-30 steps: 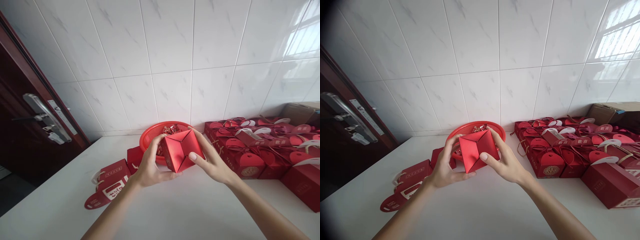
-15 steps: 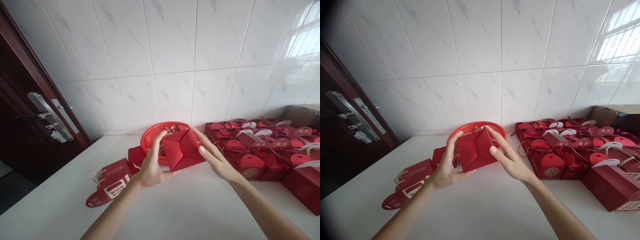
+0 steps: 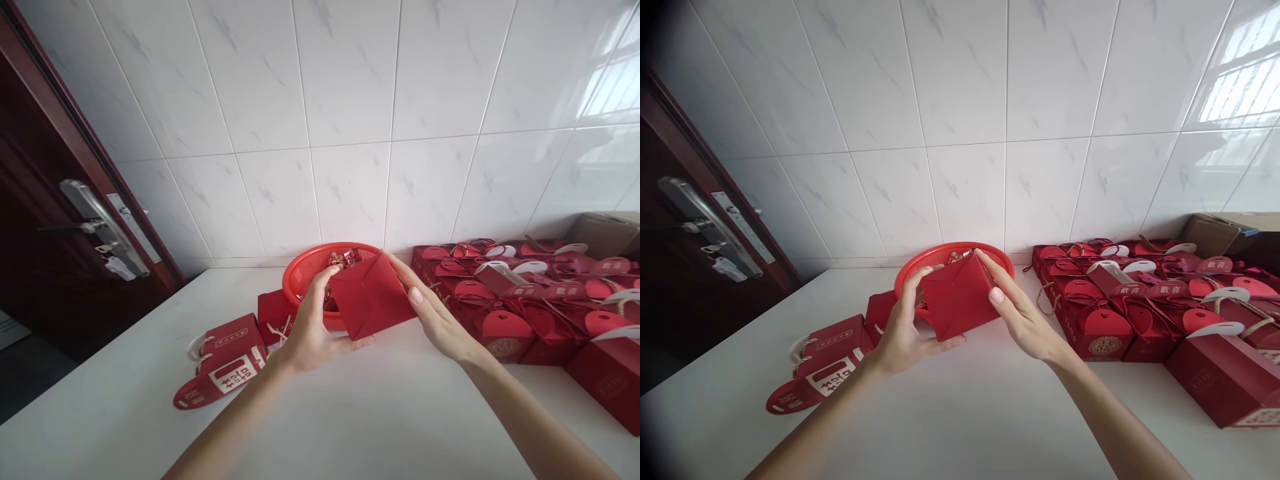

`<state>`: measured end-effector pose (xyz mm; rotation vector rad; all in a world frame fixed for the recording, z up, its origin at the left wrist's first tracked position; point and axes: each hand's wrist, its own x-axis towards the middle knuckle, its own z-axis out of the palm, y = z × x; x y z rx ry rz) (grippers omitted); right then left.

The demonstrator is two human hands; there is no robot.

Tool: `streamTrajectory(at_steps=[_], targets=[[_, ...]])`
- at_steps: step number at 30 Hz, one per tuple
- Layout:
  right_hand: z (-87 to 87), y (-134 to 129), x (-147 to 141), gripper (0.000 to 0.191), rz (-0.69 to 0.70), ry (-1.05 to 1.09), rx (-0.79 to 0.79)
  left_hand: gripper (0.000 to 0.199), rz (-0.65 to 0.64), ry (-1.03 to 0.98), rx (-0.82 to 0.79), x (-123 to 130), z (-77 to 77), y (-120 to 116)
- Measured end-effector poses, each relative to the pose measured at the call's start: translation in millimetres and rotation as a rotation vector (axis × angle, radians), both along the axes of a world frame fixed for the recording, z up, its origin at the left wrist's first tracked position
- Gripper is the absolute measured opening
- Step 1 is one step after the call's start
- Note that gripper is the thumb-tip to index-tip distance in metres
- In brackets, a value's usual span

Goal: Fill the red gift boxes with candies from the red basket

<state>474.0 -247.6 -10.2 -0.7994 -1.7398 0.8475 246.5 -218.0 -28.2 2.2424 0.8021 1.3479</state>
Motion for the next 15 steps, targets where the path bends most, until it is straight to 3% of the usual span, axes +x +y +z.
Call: streamTrajectory(at_steps=[3, 6, 9, 12, 15], targets=[[-2.5, 5.7, 3.8, 0.06, 0.028, 0.078, -0.043, 0.104, -0.142, -0.137, -0.212, -1.3, 5.3, -0.2], [-3.9, 11.6, 10.1, 0.06, 0.007, 0.135, -0.013, 0.087, -0.373, -0.395, -0.554, -1.5, 11.4, 0.0], [-1.1, 11.2, 13.7, 0.061, 0.015, 0.101, 0.092, 0.072, -0.481, -0.591, -0.916, 0.7, 16.0, 0.9], [4.4, 4.4, 10.8, 0.068, -0.038, -0.012, 0.197, 0.078, -0.608, -0.59, -1.202, 3.5, 17.0, 3.7], [8.3, -2.5, 4.6, 0.075, -0.157, -0.139, 0.303, 0.087, -0.71, -0.523, -1.37, 6.1, 11.8, 7.2]])
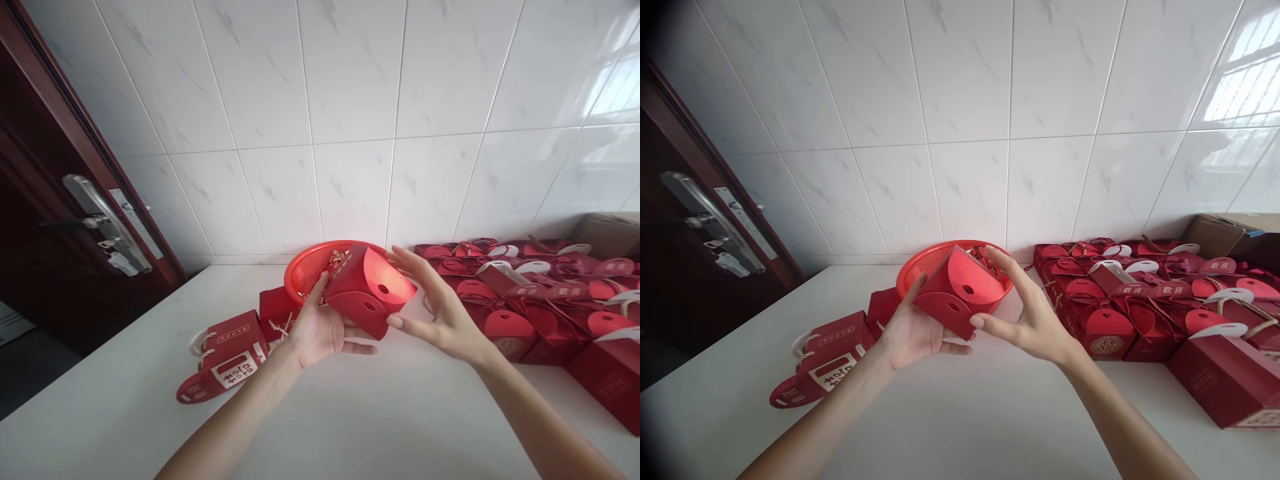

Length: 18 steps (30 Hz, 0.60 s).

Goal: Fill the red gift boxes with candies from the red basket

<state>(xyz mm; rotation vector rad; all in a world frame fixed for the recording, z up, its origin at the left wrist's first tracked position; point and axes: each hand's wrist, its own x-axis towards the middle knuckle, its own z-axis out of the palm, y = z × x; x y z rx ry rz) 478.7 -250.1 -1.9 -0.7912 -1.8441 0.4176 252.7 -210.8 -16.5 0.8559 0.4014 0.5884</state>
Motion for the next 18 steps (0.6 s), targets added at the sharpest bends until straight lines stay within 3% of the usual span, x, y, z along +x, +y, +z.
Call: streamTrajectory(at_steps=[4, 8, 14, 18], targets=[[2.4, -6.4, -3.8, 0.073, -0.103, -0.128, 0.084, 0.094, -0.079, -0.008, -0.039, 3.8, -16.0, -0.6], [4.1, -13.2, -1.5, 0.052, -0.208, -0.279, 0.071, 0.101, -0.174, 0.119, -0.013, 2.3, -32.3, -9.8], [-3.0, -13.6, -2.7, 0.025, -0.197, -0.472, -0.11, 0.084, -0.206, 0.744, 0.217, -31.3, -41.0, -15.6], [-10.8, -9.9, -16.7, 0.022, -0.112, -0.648, -0.292, 0.066, -0.399, 1.067, 0.342, -69.9, -39.1, 1.9]])
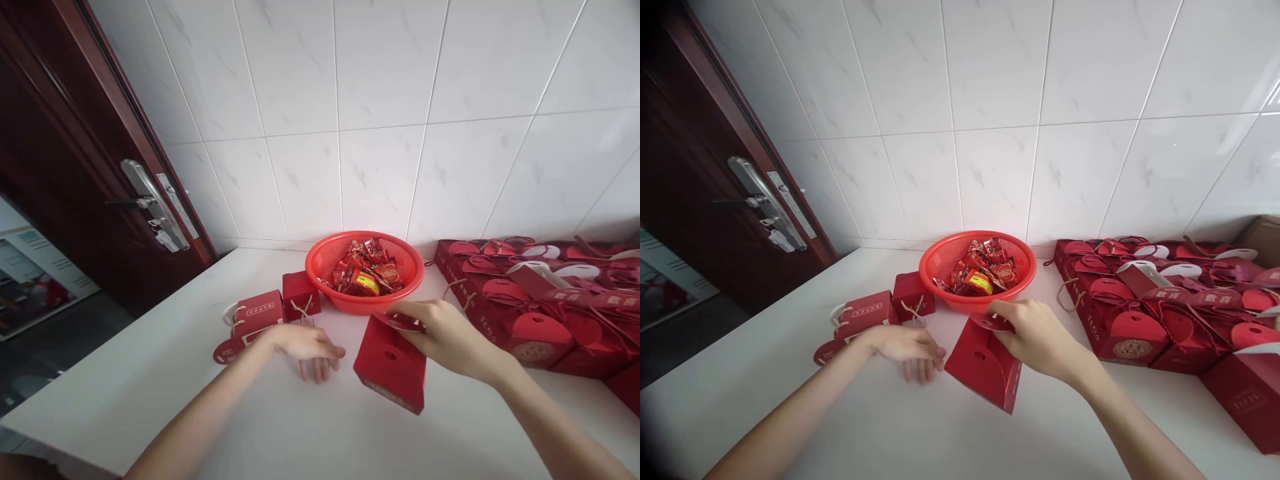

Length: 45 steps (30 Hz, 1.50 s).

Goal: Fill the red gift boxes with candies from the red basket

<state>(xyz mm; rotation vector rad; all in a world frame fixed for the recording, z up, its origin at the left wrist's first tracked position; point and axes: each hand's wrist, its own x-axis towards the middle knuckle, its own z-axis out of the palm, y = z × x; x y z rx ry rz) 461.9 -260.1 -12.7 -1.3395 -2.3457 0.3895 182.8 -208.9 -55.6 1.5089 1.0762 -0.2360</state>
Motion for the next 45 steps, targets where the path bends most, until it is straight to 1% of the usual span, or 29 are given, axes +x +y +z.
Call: streamTrajectory(at_steps=[2, 3, 5, 6, 8, 10, 12, 14, 15, 17, 19, 20, 23, 24, 25, 27, 28, 30, 32, 34, 36, 39, 41, 45], targets=[[-5.5, 3.6, -8.8, 0.019, -0.006, -0.027, -0.074, 0.062, -0.052, -0.005, -0.021, -17.7, 1.7, 14.8], [-8.9, 6.0, -12.8, 0.018, -0.011, -0.016, -0.103, 0.061, -0.048, -0.031, -0.029, -25.2, 2.6, 22.8], [-16.6, 11.4, -19.3, 0.017, -0.019, 0.042, -0.151, 0.061, 0.012, -0.09, 0.001, -36.4, 5.4, 37.8], [-20.6, 14.0, -21.5, 0.016, -0.022, 0.076, -0.171, 0.059, 0.058, -0.121, 0.049, -39.5, 7.6, 43.5], [-27.7, 18.4, -24.0, 0.015, -0.034, 0.122, -0.2, 0.053, 0.157, -0.202, 0.193, -39.4, 15.1, 48.2], [-32.6, 21.1, -24.3, 0.016, -0.034, 0.139, -0.213, 0.047, 0.211, -0.311, 0.355, -30.4, 26.6, 41.9], [-35.1, 22.2, -23.3, 0.018, -0.028, 0.145, -0.206, 0.041, 0.155, -0.412, 0.492, -13.6, 39.3, 26.2], [-36.0, 22.5, -21.5, 0.021, -0.026, 0.161, -0.182, 0.032, 0.014, -0.429, 0.661, 7.3, 48.7, 6.6], [-36.0, 22.5, -20.4, 0.021, -0.03, 0.172, -0.165, 0.028, -0.055, -0.394, 0.759, 17.9, 51.0, -2.5], [-35.0, 22.2, -18.2, 0.02, -0.035, 0.196, -0.136, 0.025, -0.176, -0.274, 0.896, 36.4, 51.0, -16.3], [-32.4, 21.5, -16.3, 0.021, -0.03, 0.218, -0.116, 0.027, -0.245, -0.191, 0.989, 49.0, 46.5, -22.9], [-30.6, 21.1, -15.6, 0.023, -0.024, 0.227, -0.109, 0.031, -0.267, -0.176, 1.014, 52.8, 43.6, -23.9], [-25.3, 20.3, -13.9, 0.027, -0.017, 0.24, -0.098, 0.052, -0.32, -0.18, 1.011, 56.1, 37.1, -22.1], [-24.2, 20.4, -13.2, 0.026, -0.031, 0.238, -0.092, 0.051, -0.331, -0.177, 0.999, 55.3, 36.0, -21.4], [-23.7, 20.9, -12.2, 0.025, -0.053, 0.235, -0.078, 0.042, -0.341, -0.179, 0.995, 54.0, 35.4, -21.0], [-23.8, 22.5, -9.2, 0.026, -0.092, 0.227, -0.028, 0.017, -0.361, -0.211, 1.023, 50.9, 35.1, -21.5], [-24.2, 23.7, -7.3, 0.028, -0.097, 0.219, -0.002, 0.013, -0.374, -0.233, 1.05, 49.4, 35.2, -22.3], [-24.9, 26.0, -3.2, 0.029, -0.076, 0.181, 0.028, 0.021, -0.404, -0.247, 1.119, 47.0, 35.4, -24.3], [-24.7, 28.0, 0.3, 0.031, -0.04, 0.136, 0.025, 0.025, -0.425, -0.184, 1.179, 45.3, 36.1, -26.3], [-24.0, 29.2, 2.5, 0.033, -0.022, 0.124, 0.014, 0.024, -0.433, -0.101, 1.179, 44.2, 37.7, -28.2], [-23.2, 29.6, 3.1, 0.034, -0.028, 0.148, 0.004, 0.022, -0.422, -0.075, 1.093, 43.5, 40.0, -29.9], [-22.3, 28.7, 2.5, 0.034, -0.055, 0.178, -0.012, 0.042, -0.37, -0.126, 0.94, 43.3, 42.5, -31.9], [-21.4, 27.4, 2.2, 0.035, -0.065, 0.157, -0.019, 0.048, -0.312, -0.133, 0.918, 44.4, 42.1, -32.8], [-19.5, 24.9, 2.4, 0.035, -0.049, 0.082, -0.037, 0.037, -0.204, -0.075, 0.936, 49.7, 36.6, -34.9]])
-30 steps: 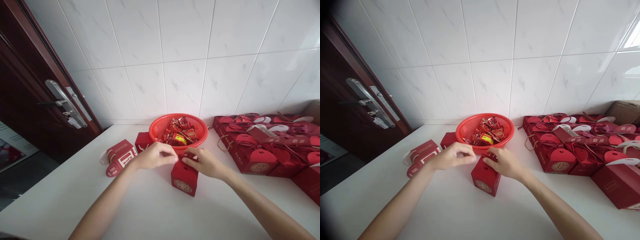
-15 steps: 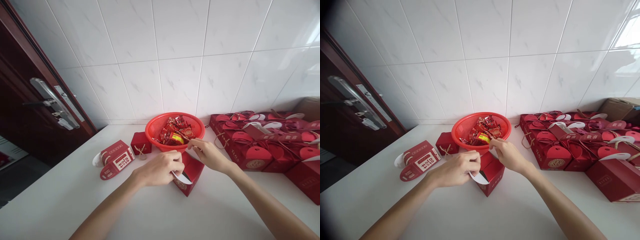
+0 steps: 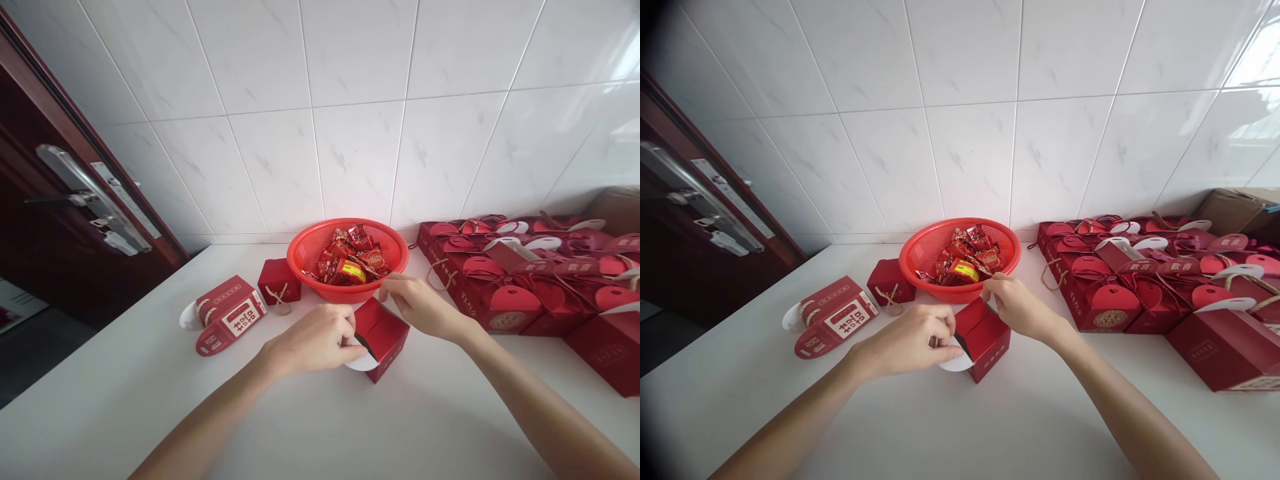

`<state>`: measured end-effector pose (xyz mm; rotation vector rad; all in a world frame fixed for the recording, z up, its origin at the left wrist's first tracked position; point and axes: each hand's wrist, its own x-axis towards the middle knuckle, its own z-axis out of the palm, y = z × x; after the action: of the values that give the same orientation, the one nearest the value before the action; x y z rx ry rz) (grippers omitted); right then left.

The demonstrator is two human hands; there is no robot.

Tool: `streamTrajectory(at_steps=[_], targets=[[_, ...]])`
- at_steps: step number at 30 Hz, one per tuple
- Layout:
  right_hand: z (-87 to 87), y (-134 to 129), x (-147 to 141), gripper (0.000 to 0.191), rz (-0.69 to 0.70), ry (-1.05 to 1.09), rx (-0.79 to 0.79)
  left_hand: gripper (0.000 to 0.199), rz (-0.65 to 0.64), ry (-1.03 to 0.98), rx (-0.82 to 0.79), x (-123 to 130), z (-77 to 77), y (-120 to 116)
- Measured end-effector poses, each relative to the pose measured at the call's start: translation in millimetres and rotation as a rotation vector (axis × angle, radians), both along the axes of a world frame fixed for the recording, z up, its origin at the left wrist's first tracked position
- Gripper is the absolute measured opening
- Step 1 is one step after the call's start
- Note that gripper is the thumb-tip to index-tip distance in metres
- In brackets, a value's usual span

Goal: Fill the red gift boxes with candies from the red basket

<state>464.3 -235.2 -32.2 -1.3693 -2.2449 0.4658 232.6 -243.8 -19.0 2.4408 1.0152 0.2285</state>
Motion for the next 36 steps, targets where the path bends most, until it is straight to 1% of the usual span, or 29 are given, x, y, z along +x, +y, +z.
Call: streamTrajectory(at_steps=[4, 7, 9, 11, 15, 17, 21, 26, 29, 32, 34, 36], targets=[[1.5, -1.9, 0.2, 0.034, 0.03, 0.002, -0.037, 0.035, 0.144, -0.029, 0.053, 4.7, -5.6, -2.7], [3.6, -4.1, -0.7, 0.035, 0.043, 0.019, -0.052, 0.023, 0.226, 0.016, 0.098, 5.5, -6.5, -4.0], [5.5, -5.8, -1.7, 0.036, 0.053, -0.004, -0.058, 0.016, 0.244, 0.069, 0.136, 6.1, -5.8, -4.5], [7.1, -7.4, -2.9, 0.038, 0.067, -0.071, -0.073, 0.012, 0.245, 0.094, 0.186, 7.7, -4.9, -4.9], [8.6, -9.6, -5.7, 0.041, 0.091, -0.203, -0.098, 0.011, 0.19, 0.076, 0.267, 12.8, -4.7, -4.8], [9.0, -10.8, -6.8, 0.04, 0.101, -0.229, -0.092, 0.012, 0.174, 0.068, 0.244, 14.8, -4.7, -4.7], [11.0, -14.0, -7.4, 0.04, 0.131, -0.246, -0.072, 0.012, 0.203, 0.057, 0.171, 16.0, -3.2, -3.9], [15.2, -14.7, -5.8, 0.045, 0.188, -0.231, -0.115, 0.017, 0.215, 0.056, 0.085, 15.6, -2.2, 0.5], [15.5, -13.0, -7.7, 0.038, 0.216, -0.233, -0.129, 0.016, 0.201, 0.045, 0.084, 16.0, -3.0, 1.4], [14.5, -12.4, -13.1, 0.028, 0.2, -0.301, -0.139, 0.016, 0.178, 0.028, 0.075, 17.5, -2.9, -0.4], [14.8, -13.0, -16.9, 0.026, 0.202, -0.315, -0.137, 0.019, 0.182, 0.052, 0.065, 18.7, -1.9, -2.6], [15.9, -13.7, -19.1, 0.028, 0.227, -0.279, -0.138, 0.024, 0.193, 0.093, 0.045, 19.9, -0.6, -5.3]])
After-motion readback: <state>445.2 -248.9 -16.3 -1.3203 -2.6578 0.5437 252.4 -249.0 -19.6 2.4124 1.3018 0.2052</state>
